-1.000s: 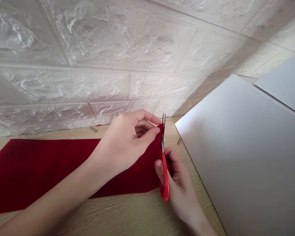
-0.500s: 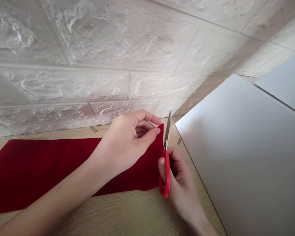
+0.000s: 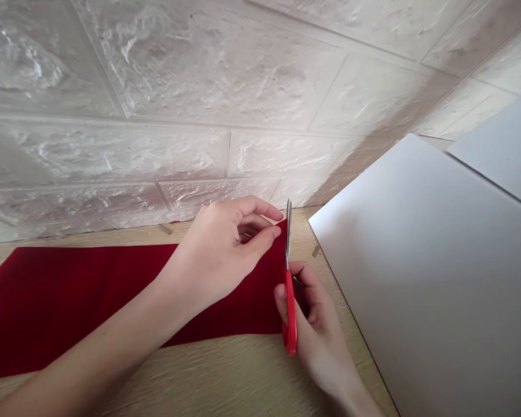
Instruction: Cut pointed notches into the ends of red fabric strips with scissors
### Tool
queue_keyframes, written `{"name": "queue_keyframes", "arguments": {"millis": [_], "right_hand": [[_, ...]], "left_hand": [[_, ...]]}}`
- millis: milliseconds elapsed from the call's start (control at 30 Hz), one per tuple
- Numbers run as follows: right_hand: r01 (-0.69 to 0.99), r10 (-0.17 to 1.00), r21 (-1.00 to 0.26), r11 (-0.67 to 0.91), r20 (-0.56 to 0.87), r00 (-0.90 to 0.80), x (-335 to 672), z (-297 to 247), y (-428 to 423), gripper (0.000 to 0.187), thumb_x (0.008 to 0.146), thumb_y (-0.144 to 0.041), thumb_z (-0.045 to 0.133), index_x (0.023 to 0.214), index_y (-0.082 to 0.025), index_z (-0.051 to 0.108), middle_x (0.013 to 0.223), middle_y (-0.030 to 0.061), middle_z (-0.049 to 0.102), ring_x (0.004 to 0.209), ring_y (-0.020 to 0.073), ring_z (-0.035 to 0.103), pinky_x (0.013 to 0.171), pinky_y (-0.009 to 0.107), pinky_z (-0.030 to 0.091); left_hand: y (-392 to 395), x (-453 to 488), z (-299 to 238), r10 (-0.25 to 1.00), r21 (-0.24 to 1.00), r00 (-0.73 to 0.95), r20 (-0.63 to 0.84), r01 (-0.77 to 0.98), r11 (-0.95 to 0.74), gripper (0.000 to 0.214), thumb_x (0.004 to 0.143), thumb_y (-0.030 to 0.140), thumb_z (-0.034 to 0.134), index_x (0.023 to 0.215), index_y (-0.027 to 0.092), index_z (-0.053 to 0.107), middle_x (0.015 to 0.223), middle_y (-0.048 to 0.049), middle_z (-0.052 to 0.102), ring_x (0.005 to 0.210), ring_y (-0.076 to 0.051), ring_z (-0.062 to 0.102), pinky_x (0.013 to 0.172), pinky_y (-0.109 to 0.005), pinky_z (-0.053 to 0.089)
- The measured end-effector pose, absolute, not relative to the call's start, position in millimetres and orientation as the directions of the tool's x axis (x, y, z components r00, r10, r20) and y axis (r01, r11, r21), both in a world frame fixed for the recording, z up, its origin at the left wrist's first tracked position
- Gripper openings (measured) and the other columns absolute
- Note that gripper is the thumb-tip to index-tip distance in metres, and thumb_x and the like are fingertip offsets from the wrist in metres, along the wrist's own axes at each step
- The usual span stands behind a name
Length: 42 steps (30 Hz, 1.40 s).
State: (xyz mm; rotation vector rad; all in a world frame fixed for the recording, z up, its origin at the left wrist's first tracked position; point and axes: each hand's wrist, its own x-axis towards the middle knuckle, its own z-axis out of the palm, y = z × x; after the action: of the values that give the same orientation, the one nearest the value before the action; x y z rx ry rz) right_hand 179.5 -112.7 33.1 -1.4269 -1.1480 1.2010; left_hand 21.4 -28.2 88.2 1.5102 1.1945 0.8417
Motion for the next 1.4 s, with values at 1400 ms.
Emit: {"name": "queue_keyframes", "arguments": {"millis": [1400], "right_hand": [[0.007,0.975,-0.975,-0.22,-0.22,0.035,184,30,-113,0.038,0.093,-0.06,0.07,0.104,-0.025,0.061,0.076,-0.0017,0.057,0.073,0.014,0.055,0.057,0.021,0.043]], "left_hand": [[-27,21,85,0.966,0.959,0.259,-0.027,0.28,-0.048,0.008,0.09,0.031,0.072,0.096,0.032,0.077,0.09,0.0106,0.082,0.078,-0.008,0.076,0.069,-0.016,0.057]]}}
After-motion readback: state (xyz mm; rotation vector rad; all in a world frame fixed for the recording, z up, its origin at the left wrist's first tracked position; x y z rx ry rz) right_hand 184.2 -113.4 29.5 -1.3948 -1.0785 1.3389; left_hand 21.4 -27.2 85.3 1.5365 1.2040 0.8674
